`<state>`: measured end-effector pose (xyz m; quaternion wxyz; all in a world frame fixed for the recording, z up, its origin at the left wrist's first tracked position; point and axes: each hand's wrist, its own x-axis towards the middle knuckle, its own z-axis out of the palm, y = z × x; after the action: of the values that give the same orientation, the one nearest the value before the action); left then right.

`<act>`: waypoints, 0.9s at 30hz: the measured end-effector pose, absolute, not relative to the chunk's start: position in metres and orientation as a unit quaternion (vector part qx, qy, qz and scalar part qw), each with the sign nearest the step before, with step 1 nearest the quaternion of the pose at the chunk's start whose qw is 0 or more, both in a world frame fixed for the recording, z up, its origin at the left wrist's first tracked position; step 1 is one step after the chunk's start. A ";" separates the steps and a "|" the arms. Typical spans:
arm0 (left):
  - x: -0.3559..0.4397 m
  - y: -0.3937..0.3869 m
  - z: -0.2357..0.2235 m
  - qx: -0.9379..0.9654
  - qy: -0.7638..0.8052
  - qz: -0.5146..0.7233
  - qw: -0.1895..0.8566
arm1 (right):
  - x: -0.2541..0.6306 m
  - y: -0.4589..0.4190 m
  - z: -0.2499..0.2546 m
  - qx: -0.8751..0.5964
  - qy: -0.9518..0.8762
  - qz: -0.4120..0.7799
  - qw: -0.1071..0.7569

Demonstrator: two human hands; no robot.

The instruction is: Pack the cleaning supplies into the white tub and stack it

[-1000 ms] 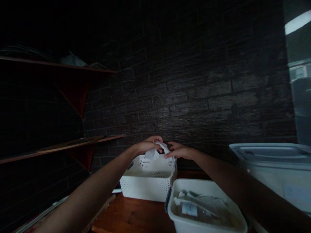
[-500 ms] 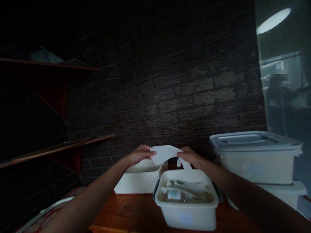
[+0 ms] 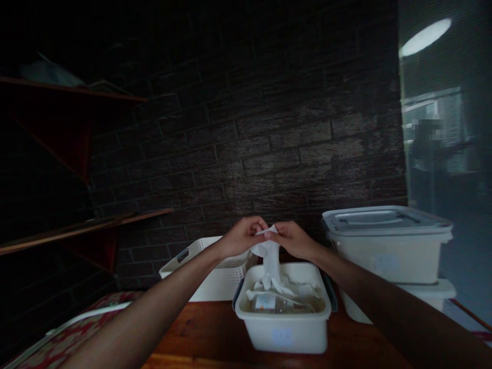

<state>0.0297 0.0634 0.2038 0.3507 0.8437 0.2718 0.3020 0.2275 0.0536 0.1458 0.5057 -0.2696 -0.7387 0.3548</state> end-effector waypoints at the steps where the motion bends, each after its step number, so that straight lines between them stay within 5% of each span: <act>1: 0.027 0.063 0.203 0.842 0.272 0.305 0.353 | 0.231 0.053 0.146 -0.268 -0.736 0.350 0.514; 27: 0.045 0.048 0.221 0.754 0.216 0.508 0.356 | 0.257 0.028 0.184 -0.270 -0.710 0.271 0.591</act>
<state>0.0446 0.0476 0.2213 0.3558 0.7540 0.2155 0.5084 0.2566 0.0279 0.1843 0.5914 -0.2700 -0.7100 0.2705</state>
